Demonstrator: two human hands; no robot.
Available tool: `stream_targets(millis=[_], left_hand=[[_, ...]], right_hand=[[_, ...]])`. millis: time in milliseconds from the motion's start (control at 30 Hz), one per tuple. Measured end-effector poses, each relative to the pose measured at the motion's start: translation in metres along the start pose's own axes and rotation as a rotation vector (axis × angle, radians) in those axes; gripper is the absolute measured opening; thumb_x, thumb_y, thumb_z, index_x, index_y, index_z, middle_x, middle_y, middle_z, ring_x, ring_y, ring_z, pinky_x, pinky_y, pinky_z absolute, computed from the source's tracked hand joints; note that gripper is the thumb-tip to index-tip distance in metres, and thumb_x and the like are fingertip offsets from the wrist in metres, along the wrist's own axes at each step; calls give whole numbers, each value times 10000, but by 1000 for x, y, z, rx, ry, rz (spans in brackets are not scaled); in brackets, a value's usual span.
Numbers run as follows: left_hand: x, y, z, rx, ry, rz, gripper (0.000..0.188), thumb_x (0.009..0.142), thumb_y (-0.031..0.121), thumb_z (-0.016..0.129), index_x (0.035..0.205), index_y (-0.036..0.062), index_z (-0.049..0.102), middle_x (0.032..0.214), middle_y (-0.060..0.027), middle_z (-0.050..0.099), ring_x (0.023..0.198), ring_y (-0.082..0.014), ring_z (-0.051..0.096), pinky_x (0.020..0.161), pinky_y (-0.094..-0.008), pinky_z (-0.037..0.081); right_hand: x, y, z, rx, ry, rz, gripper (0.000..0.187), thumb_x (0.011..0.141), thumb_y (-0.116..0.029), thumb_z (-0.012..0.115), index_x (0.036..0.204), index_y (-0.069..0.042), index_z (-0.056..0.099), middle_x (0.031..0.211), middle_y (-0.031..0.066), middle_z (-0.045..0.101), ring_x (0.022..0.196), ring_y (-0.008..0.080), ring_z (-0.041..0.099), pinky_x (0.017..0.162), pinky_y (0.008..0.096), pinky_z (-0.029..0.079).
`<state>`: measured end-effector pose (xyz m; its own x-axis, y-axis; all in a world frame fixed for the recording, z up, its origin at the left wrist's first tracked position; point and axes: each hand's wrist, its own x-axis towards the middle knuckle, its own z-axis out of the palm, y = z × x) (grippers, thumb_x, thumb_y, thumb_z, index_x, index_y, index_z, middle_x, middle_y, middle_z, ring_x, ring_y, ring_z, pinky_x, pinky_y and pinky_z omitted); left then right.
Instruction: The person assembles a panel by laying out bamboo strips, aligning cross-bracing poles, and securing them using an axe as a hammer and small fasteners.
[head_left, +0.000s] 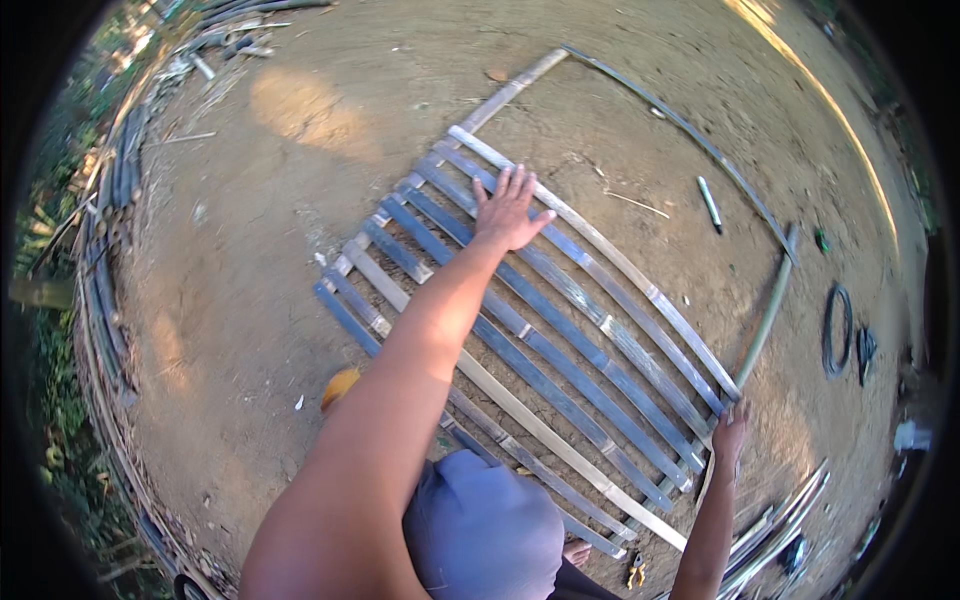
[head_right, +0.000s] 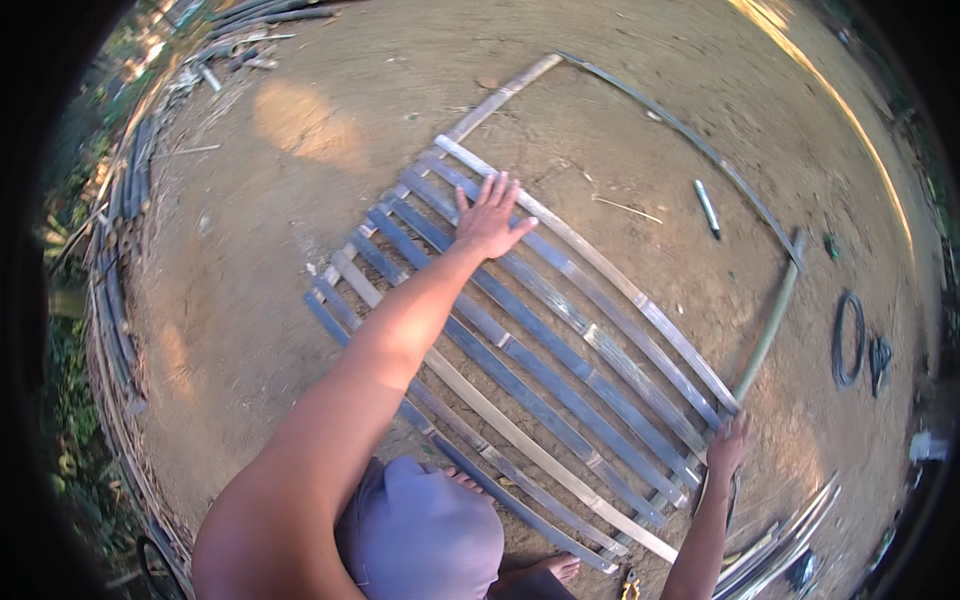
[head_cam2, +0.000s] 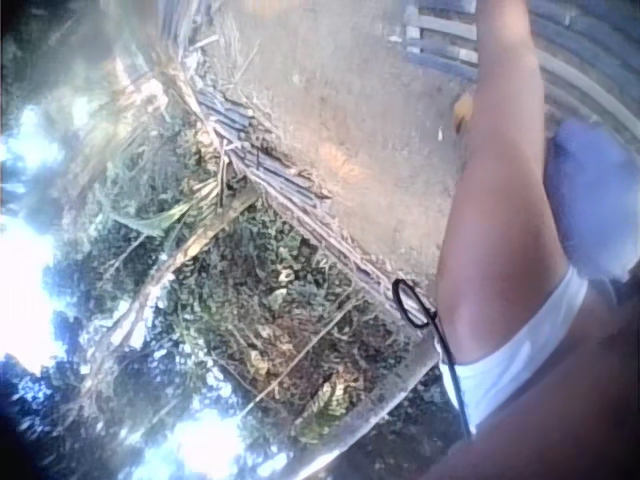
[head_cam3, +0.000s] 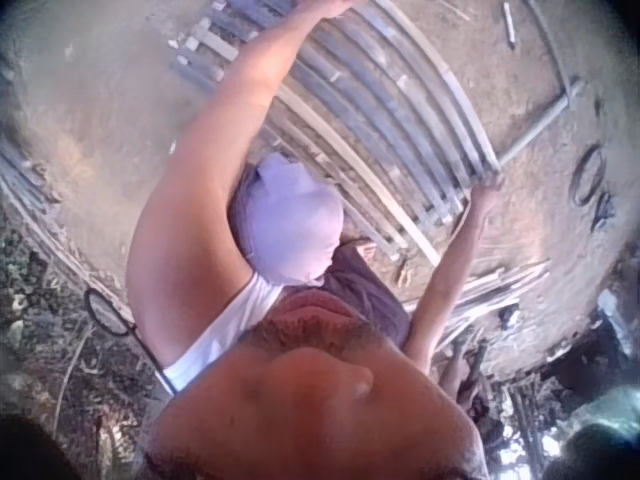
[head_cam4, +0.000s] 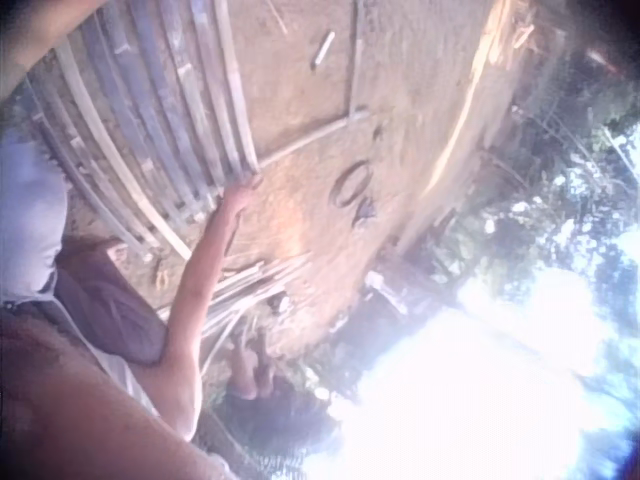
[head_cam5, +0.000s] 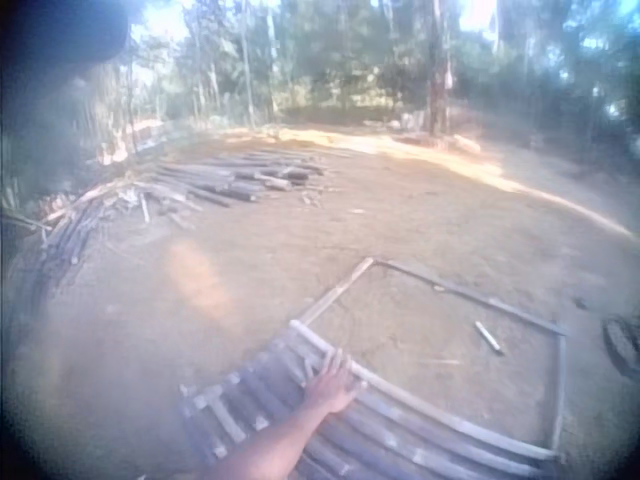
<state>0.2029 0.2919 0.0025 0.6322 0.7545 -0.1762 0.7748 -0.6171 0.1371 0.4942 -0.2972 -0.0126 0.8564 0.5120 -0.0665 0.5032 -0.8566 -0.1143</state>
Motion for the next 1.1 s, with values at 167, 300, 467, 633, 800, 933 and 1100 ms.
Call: stream_targets(millis=[167,300,467,633,800,933,1100], left_hand=[[2,-9,15,36,52,-26,943,963,791,318,1662,176,169,1746,-56,62,1607,-264,41,1210,-719,16],[4,-9,17,178,46,-58,882,984,769,307,1664,225,169,1745,-11,86,1606,-232,65,1210,-714,73],[7,3,30,194,61,-24,851,1001,740,317,1664,229,161,1745,-8,88,1604,-239,85,1212,-708,98],[4,-4,25,203,39,-33,857,1000,746,308,1665,229,152,1745,-13,85,1604,-243,79,1212,-708,107],[7,-10,22,205,25,-38,882,991,760,303,1665,213,152,1744,-35,82,1605,-252,75,1215,-707,101],[8,-9,17,177,31,-33,890,990,759,309,1664,199,154,1744,-43,80,1605,-253,71,1215,-710,91],[14,-8,28,150,45,-17,878,995,752,314,1664,205,157,1744,-48,76,1605,-258,67,1211,-712,88]], right_hand=[[1,-31,-13,0,-43,-20,525,956,-88,553,1477,-48,492,1555,199,465,1458,391,409,1214,465,347],[11,-23,-20,39,108,107,553,957,-52,511,1502,1,434,1550,221,467,1458,377,417,1201,459,366],[-10,-27,-23,-13,81,78,551,982,-106,513,1521,-31,422,1601,146,429,1497,316,382,1171,525,378],[-9,-51,-17,-31,41,19,530,1002,-156,520,1520,-77,443,1624,101,408,1518,294,352,1143,566,391],[0,-55,-7,-95,-28,13,509,1004,-160,522,1507,-102,472,1611,78,433,1512,296,363,1116,575,419],[3,-57,-14,-61,-11,-9,507,1009,-172,520,1507,-93,476,1591,103,457,1478,319,411,1118,520,439],[6,-53,-17,-87,-108,38,550,1001,-167,504,1545,-134,431,1629,72,411,1520,278,356,1133,620,379]])
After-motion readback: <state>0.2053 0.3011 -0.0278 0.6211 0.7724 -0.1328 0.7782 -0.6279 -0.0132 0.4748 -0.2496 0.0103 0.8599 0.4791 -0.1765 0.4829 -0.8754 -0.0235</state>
